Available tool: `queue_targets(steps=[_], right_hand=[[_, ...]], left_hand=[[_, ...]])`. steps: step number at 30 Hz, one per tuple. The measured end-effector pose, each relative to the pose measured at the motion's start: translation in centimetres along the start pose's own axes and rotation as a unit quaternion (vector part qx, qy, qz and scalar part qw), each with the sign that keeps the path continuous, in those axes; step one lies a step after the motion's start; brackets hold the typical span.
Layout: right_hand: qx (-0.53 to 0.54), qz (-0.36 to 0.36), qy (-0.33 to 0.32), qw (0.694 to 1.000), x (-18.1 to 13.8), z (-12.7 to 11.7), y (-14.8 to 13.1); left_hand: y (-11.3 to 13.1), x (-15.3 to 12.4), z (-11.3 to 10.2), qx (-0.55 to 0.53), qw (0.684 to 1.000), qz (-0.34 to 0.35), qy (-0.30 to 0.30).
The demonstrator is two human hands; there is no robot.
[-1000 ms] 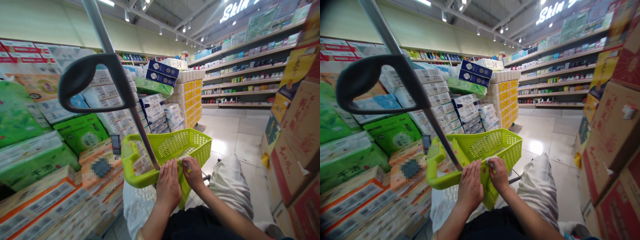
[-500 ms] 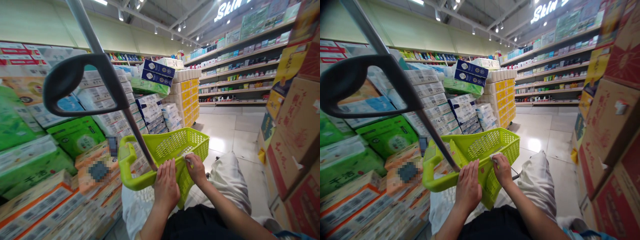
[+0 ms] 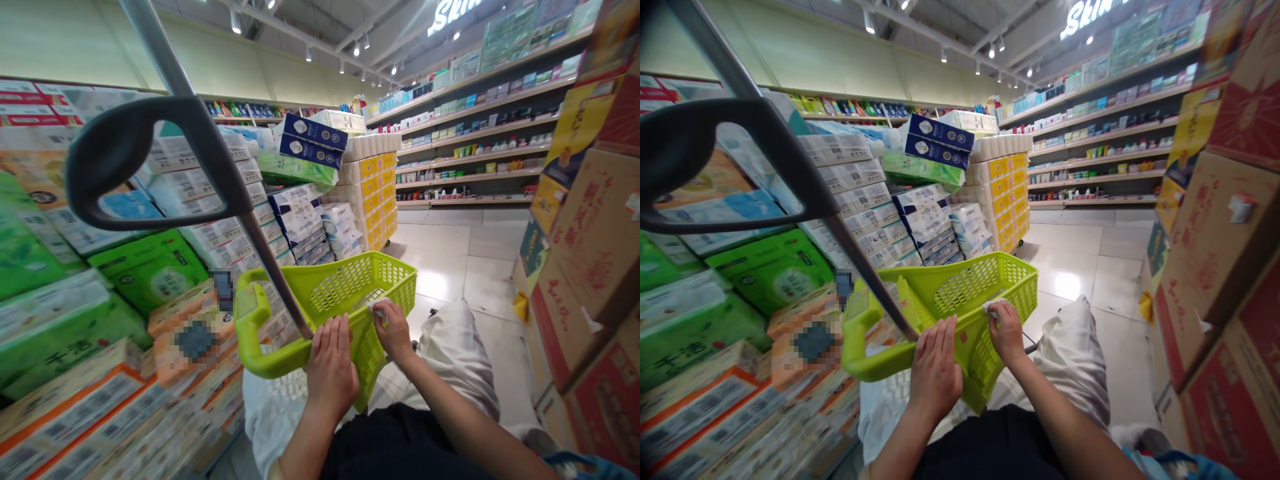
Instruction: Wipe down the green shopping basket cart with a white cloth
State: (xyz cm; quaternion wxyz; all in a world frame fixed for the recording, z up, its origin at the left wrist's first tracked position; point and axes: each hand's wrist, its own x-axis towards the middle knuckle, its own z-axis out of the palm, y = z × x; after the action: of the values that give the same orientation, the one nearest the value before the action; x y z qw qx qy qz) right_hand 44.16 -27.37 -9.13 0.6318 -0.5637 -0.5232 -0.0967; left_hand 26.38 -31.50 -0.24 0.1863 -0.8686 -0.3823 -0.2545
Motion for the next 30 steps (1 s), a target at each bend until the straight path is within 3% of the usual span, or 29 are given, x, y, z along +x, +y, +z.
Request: queue_targets(steps=[6, 9, 11, 13, 20, 25, 30], right_hand=[[0.105, -0.061, -0.089, 0.989, -0.4, -0.1, -5.7], [0.146, -0.043, -0.045, 0.987, 0.6, -0.6, -7.1], [0.134, -0.007, 0.018, 0.991, 1.3, -0.9, -7.1], [0.117, 0.006, 0.035, 0.993, 1.7, -0.8, -6.8], [0.039, -0.066, -0.113, 0.991, 0.4, 1.0, -6.1], [0.037, -0.074, -0.143, 0.986, 0.6, 1.3, -5.1], [0.064, -0.094, -0.14, 0.984, 0.4, 2.2, -6.3]], left_hand=[[0.0, -0.1, 0.3, 0.001, 1.0, -0.005, 0.005], [0.0, -0.1, 0.4, 0.005, 1.0, -0.003, 0.006], [0.0, -0.1, 0.4, 0.008, 1.0, -0.004, 0.001], [0.0, -0.1, 0.3, 0.01, 1.0, -0.005, -0.001], [0.0, -0.1, 0.4, 0.025, 1.0, 0.007, 0.012], [-0.1, -0.1, 0.4, 0.019, 1.0, 0.004, 0.009], [-0.2, -0.1, 0.7, 0.015, 0.999, 0.01, 0.033]])
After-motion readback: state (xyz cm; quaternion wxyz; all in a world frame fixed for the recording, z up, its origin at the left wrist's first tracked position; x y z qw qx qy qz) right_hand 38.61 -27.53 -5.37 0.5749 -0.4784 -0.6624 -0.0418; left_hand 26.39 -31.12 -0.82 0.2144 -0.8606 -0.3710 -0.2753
